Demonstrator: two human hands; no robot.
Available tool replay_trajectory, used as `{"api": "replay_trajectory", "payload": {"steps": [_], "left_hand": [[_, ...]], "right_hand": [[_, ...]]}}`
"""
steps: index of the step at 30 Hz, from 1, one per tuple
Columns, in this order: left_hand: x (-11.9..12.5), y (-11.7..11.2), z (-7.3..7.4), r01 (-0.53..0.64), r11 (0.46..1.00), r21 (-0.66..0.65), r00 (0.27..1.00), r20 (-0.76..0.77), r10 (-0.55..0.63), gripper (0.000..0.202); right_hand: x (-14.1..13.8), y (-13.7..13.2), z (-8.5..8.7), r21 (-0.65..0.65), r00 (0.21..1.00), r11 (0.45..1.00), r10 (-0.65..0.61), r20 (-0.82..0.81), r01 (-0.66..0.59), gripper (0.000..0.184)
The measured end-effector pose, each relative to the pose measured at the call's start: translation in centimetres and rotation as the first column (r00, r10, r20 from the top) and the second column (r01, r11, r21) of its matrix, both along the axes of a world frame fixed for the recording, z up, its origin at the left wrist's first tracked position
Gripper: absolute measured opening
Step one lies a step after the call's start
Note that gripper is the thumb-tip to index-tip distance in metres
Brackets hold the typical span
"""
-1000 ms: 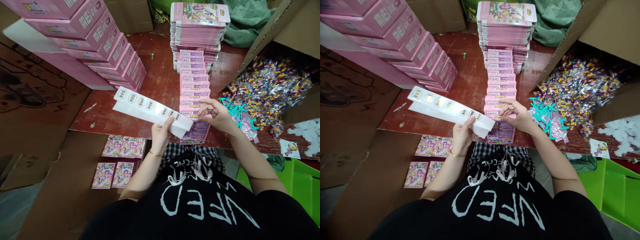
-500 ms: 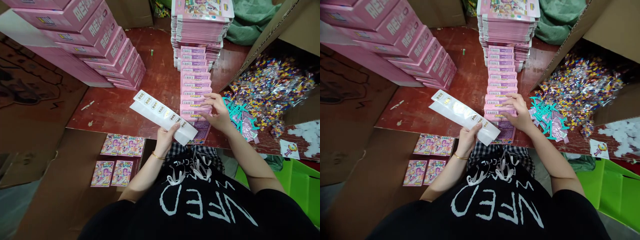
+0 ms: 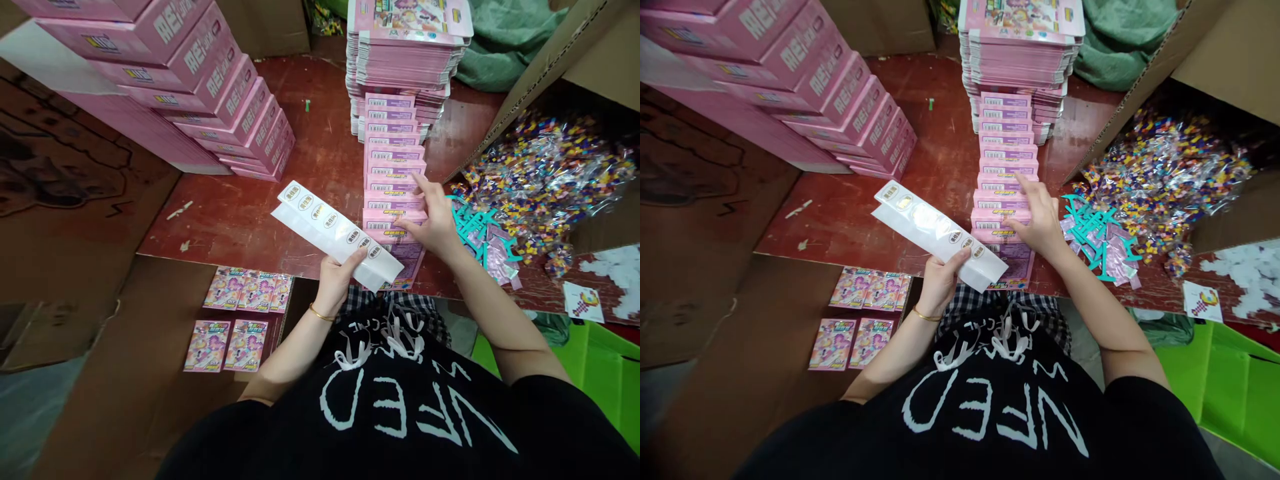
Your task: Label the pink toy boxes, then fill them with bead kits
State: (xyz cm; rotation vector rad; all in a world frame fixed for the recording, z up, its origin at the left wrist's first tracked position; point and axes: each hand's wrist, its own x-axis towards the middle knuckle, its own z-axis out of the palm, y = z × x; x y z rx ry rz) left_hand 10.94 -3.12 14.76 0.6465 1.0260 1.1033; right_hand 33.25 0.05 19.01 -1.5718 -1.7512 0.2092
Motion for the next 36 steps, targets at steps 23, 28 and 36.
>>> {"api": "replay_trajectory", "payload": {"steps": [23,28,36], "left_hand": [[1.5,0.9,3.5,-0.175,0.952,0.251,0.984,0.014,0.177,0.033],[1.6,0.9,3.0,-0.172,0.951,0.256,0.984,0.0,0.178,0.032],[1.4,1.0,2.6,-0.161,0.969,0.186,0.986,-0.007,0.165,0.037]], "right_hand": [[-4.7,-6.6,3.5,0.149,0.92,0.967,0.244,-0.308,-0.207,0.012],[-5.0,-6.2,3.4,0.22,0.917,0.961,0.233,-0.323,-0.167,0.034],[-5.1,-5.5,3.2,0.233,0.816,0.959,0.264,-0.515,-0.163,0.035]]}}
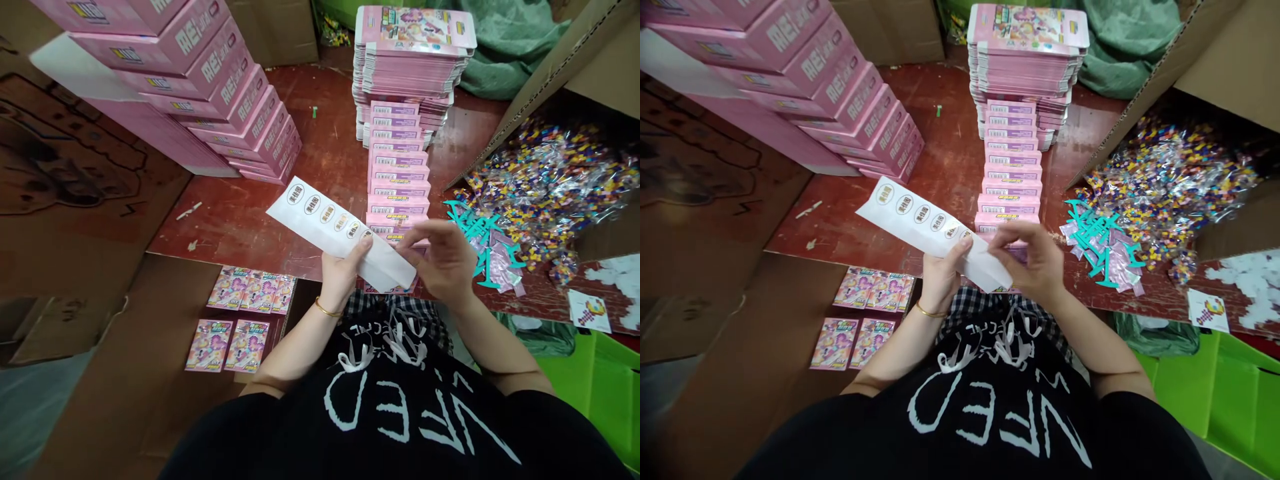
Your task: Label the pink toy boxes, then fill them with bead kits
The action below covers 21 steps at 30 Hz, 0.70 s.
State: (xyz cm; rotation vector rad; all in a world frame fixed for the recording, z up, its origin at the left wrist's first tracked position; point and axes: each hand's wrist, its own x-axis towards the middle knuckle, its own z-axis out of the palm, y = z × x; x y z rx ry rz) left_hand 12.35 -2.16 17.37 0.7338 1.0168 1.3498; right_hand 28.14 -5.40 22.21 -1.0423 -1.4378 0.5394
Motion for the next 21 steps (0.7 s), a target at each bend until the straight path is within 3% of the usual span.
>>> {"api": "replay_trajectory", "payload": {"steps": [3,7,10,13,18,21], "left_hand": [[-0.6,0.3,-0.2,0.026,0.998,-0.055,1.0,-0.003,-0.026,0.04],[-1.3,0.2,-0.3,0.062,0.994,-0.086,0.997,-0.032,-0.065,0.041],[-1.6,0.3,-0.4,0.043,0.993,-0.107,0.999,-0.019,-0.046,0.041],[-1.8,0.6,-0.5,0.015,0.995,-0.096,1.0,-0.006,-0.016,0.04],[-1.8,1.0,-0.7,0.029,0.993,-0.112,1.0,0.008,-0.028,0.041],[-1.7,1.1,-0.6,0.058,0.99,-0.128,0.998,0.017,-0.056,0.039]], "right_hand": [[2.9,3.2,0.0,-0.095,0.999,0.995,-0.009,-0.042,0.005,0.047],[6.4,8.6,-1.3,-0.241,0.991,0.962,0.135,0.014,-0.128,0.059],[7.0,10.7,-2.4,-0.304,0.965,0.925,0.257,0.061,-0.227,0.062],[6.9,11.3,-3.1,-0.328,0.94,0.913,0.305,0.153,-0.243,0.058],[7.3,11.9,-3.0,-0.22,0.915,0.97,0.18,0.36,-0.104,0.054],[8.1,12.7,-2.3,-0.181,0.918,0.983,0.088,0.387,-0.018,0.031]]}}
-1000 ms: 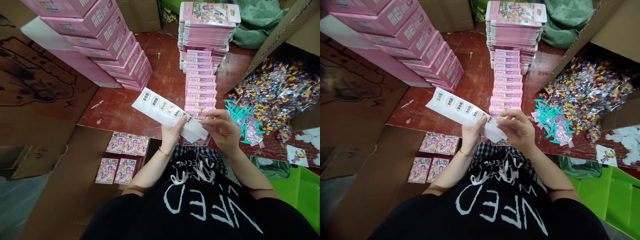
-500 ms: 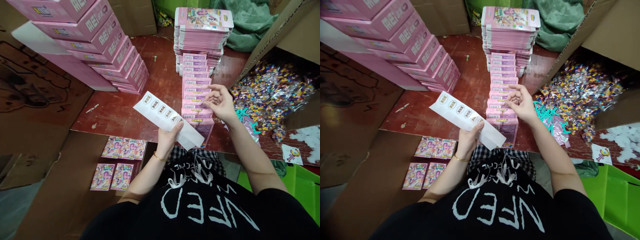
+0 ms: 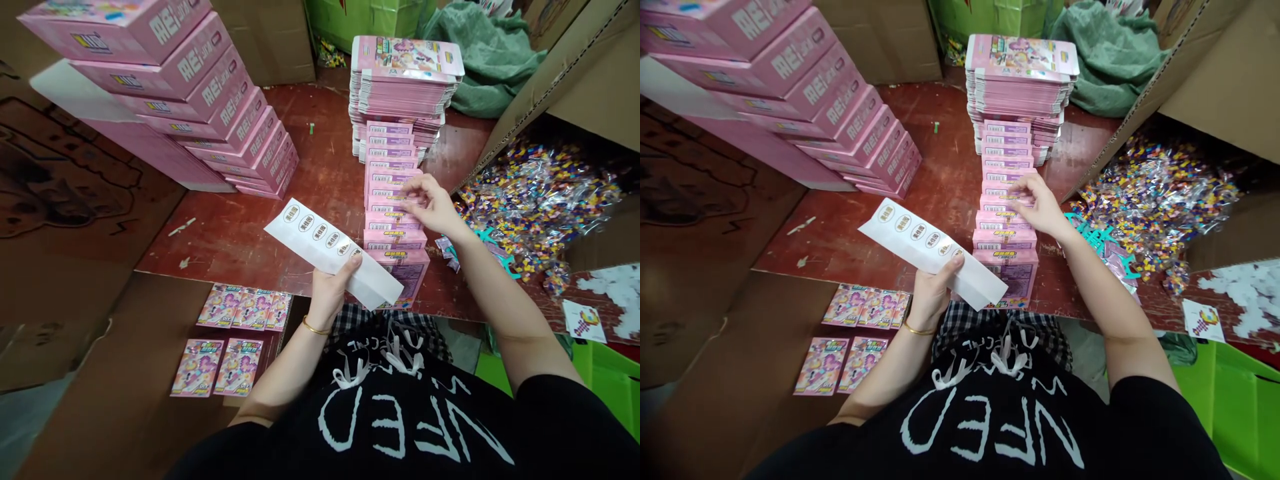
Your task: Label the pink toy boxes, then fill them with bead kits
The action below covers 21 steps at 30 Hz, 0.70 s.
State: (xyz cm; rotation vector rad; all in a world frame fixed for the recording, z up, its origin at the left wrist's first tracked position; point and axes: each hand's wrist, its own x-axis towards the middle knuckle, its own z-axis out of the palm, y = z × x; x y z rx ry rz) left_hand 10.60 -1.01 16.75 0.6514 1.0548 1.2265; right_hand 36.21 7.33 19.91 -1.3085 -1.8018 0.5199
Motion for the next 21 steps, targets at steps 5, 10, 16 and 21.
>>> {"api": "replay_trajectory", "payload": {"steps": [5,10,16,21], "left_hand": [[0.1,0.2,0.2,-0.008,1.0,0.014,1.0,-0.009,0.008,0.04],[0.1,0.2,0.1,0.004,1.0,0.021,1.0,-0.006,-0.004,0.038],[0.3,-0.5,0.5,0.067,0.998,0.009,0.998,0.016,-0.067,0.037],[1.1,-1.6,1.2,0.083,0.994,0.064,0.995,0.046,-0.086,0.033]], "right_hand": [[0.6,1.7,0.0,-0.102,0.999,0.995,-0.01,0.051,0.015,0.014],[0.7,2.7,-1.6,-0.074,0.987,0.996,-0.032,0.157,0.044,0.013],[-1.5,-1.2,0.8,0.162,0.978,0.965,-0.21,0.001,0.207,0.041],[-6.7,-8.0,4.2,-0.149,0.989,0.984,0.081,-0.125,-0.1,0.028]]}}
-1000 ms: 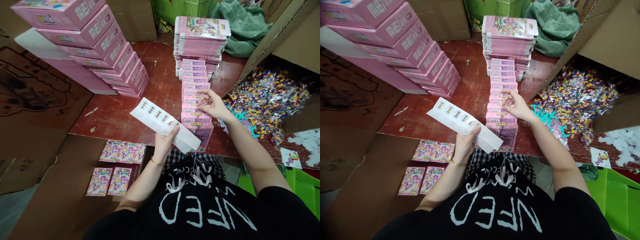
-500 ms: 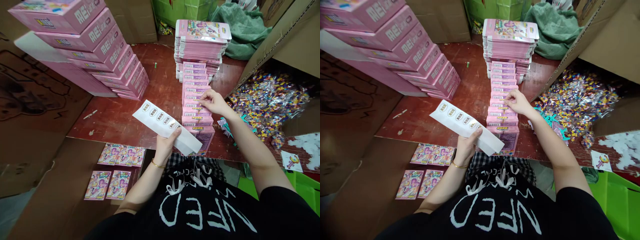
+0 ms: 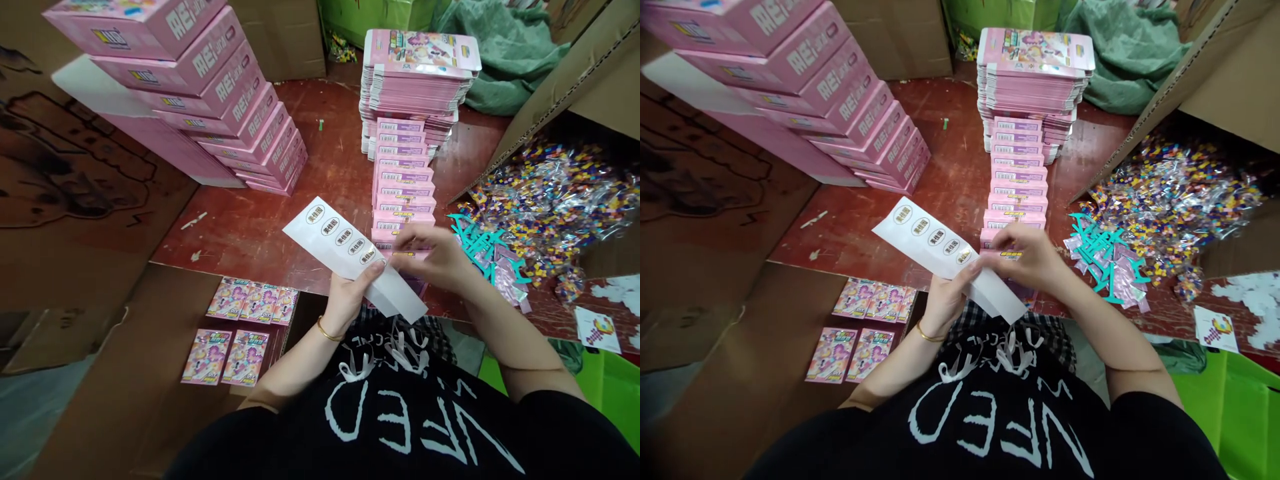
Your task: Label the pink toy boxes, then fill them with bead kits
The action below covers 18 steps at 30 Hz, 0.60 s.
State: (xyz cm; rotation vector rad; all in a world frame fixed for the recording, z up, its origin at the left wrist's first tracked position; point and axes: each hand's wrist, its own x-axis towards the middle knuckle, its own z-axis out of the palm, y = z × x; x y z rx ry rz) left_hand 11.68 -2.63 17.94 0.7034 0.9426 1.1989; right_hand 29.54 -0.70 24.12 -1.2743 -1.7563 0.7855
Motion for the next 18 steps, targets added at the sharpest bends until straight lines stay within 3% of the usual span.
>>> {"api": "replay_trajectory", "payload": {"steps": [2,4,9,18], "left_hand": [[0.2,-0.2,0.1,-0.011,1.0,0.001,1.0,-0.011,0.011,0.032],[0.1,-0.1,0.1,-0.017,1.0,0.0,0.999,-0.039,0.017,0.032],[-0.5,1.0,0.9,-0.039,0.997,0.072,0.996,-0.081,0.044,0.033],[0.5,1.4,1.4,-0.187,0.973,0.138,0.982,0.011,0.187,0.037]], "right_hand": [[-1.3,-1.6,0.1,-0.175,0.992,0.977,0.111,-0.057,-0.12,0.033],[-1.8,-2.3,-0.3,-0.234,0.994,0.967,0.081,-0.075,-0.096,0.034],[-1.4,-2.5,-0.6,-0.179,0.999,0.983,0.029,-0.032,-0.035,0.022],[-1.6,-2.4,-1.2,-0.151,0.982,0.989,-0.035,-0.183,0.007,0.024]]}}
